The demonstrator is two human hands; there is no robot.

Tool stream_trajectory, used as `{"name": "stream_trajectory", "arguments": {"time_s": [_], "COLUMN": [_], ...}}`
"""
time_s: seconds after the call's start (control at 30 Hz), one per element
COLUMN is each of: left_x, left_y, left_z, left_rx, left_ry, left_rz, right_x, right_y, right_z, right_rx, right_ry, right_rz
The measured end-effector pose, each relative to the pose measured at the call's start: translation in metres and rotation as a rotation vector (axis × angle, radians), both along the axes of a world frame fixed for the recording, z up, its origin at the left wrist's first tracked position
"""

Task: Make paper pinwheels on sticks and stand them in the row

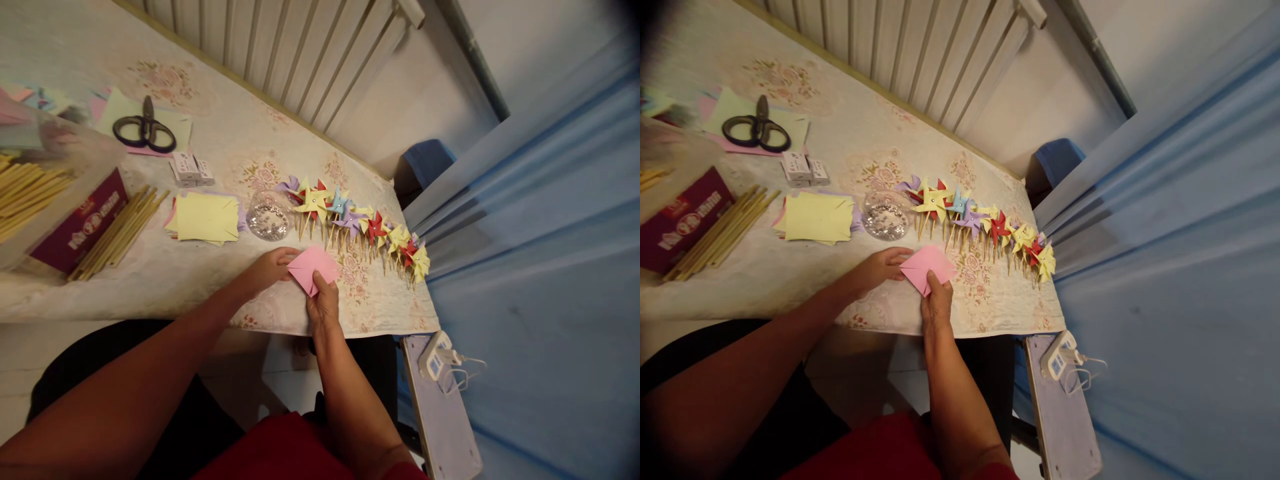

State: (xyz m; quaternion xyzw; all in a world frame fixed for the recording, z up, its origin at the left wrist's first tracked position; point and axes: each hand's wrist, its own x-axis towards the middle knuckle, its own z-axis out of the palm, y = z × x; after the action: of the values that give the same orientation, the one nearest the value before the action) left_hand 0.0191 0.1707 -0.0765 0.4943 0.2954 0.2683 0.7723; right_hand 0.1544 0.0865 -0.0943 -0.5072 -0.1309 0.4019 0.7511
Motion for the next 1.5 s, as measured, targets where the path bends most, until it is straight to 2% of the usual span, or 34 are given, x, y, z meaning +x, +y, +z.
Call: {"name": "stream_trajectory", "arguments": {"time_s": [0.1, 0.23, 0.33, 0.43, 0.57, 0.77, 0.9, 1.03, 1.17, 1.33, 1.5], "left_x": [-0.006, -0.010, -0.012, -0.014, -0.014, -0.011, -0.009, -0.007, -0.004, 0.003, 0.004], "left_y": [0.008, 0.014, 0.014, 0.014, 0.015, 0.015, 0.014, 0.011, 0.010, 0.014, 0.013], "left_z": [-0.009, -0.018, -0.018, -0.013, -0.007, -0.006, -0.005, -0.003, -0.007, -0.015, -0.009], "left_rx": [0.113, 0.363, 0.525, 0.589, 0.606, 0.528, 0.523, 0.509, 0.428, 0.443, 0.395], "left_ry": [-0.003, 0.062, 0.144, 0.195, 0.227, 0.148, 0.133, 0.116, 0.076, 0.084, 0.121], "left_rz": [-0.051, -0.086, -0.079, -0.089, -0.087, -0.077, -0.102, -0.132, -0.118, -0.059, -0.086], "right_x": [0.002, 0.004, 0.006, 0.007, 0.006, 0.003, 0.001, 0.001, 0.003, 0.004, 0.005], "right_y": [0.000, -0.003, -0.005, -0.005, -0.004, -0.004, -0.005, -0.005, -0.005, -0.004, -0.004], "right_z": [0.003, 0.005, 0.006, 0.007, 0.006, 0.004, 0.004, 0.003, -0.002, -0.006, -0.007], "right_rx": [-0.007, -0.003, 0.001, -0.016, -0.043, -0.025, -0.059, -0.027, -0.013, -0.027, -0.057], "right_ry": [0.027, 0.052, 0.066, 0.044, 0.023, -0.036, -0.073, -0.084, -0.105, -0.121, -0.149], "right_rz": [0.023, 0.092, 0.167, 0.188, 0.187, 0.204, 0.188, 0.229, 0.234, 0.225, 0.217]}}
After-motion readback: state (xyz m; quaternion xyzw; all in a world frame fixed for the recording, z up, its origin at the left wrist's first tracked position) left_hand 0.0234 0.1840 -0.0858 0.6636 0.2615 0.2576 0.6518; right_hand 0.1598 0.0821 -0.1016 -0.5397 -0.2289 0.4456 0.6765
